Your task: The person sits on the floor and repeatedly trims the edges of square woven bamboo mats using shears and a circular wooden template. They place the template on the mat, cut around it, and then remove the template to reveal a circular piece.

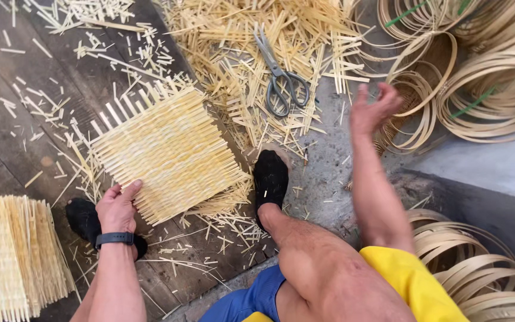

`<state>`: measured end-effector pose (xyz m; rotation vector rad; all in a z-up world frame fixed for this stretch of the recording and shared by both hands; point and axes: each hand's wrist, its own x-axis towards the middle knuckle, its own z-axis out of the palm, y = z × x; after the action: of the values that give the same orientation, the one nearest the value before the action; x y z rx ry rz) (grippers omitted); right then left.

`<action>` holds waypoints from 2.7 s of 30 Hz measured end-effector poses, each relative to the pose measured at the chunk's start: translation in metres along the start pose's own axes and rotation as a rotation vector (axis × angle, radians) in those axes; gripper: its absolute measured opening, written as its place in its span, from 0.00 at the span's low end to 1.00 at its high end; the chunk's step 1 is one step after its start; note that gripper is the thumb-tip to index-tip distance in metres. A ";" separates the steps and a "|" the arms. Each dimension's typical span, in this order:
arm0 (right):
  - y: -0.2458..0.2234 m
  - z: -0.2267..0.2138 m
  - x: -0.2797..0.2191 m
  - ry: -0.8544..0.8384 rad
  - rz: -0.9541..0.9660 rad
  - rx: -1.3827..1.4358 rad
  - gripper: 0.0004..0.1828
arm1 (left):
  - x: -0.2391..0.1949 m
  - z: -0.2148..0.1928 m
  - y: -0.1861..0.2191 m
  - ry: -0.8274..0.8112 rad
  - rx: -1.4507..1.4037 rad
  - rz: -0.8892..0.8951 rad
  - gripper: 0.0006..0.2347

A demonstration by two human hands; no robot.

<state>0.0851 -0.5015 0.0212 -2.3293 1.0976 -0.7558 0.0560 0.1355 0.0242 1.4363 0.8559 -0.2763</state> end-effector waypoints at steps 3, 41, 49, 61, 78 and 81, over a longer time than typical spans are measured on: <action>0.050 -0.020 0.039 -0.045 -0.226 -0.209 0.30 | 0.005 -0.003 -0.005 0.020 0.023 0.098 0.26; -0.375 -0.116 -0.117 -1.634 0.112 0.700 0.26 | -0.148 0.039 0.174 -0.514 -0.535 0.055 0.15; -0.360 -0.102 -0.122 -1.654 0.097 0.666 0.30 | -0.126 0.028 0.157 -0.482 -0.532 0.079 0.17; -0.320 -0.081 -0.147 -1.376 0.429 0.975 0.29 | -0.107 0.024 0.132 -0.458 -0.709 -0.144 0.18; -0.292 -0.057 -0.190 -1.072 0.606 1.380 0.30 | -0.120 0.068 0.079 -0.326 -1.185 0.022 0.22; -0.296 -0.059 -0.192 -1.194 0.390 1.153 0.23 | -0.114 0.057 0.082 -0.307 -1.130 0.046 0.19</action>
<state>0.1076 -0.1862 0.1893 -1.0937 0.3136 0.2146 0.0501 0.0595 0.1553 0.3399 0.5511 0.0452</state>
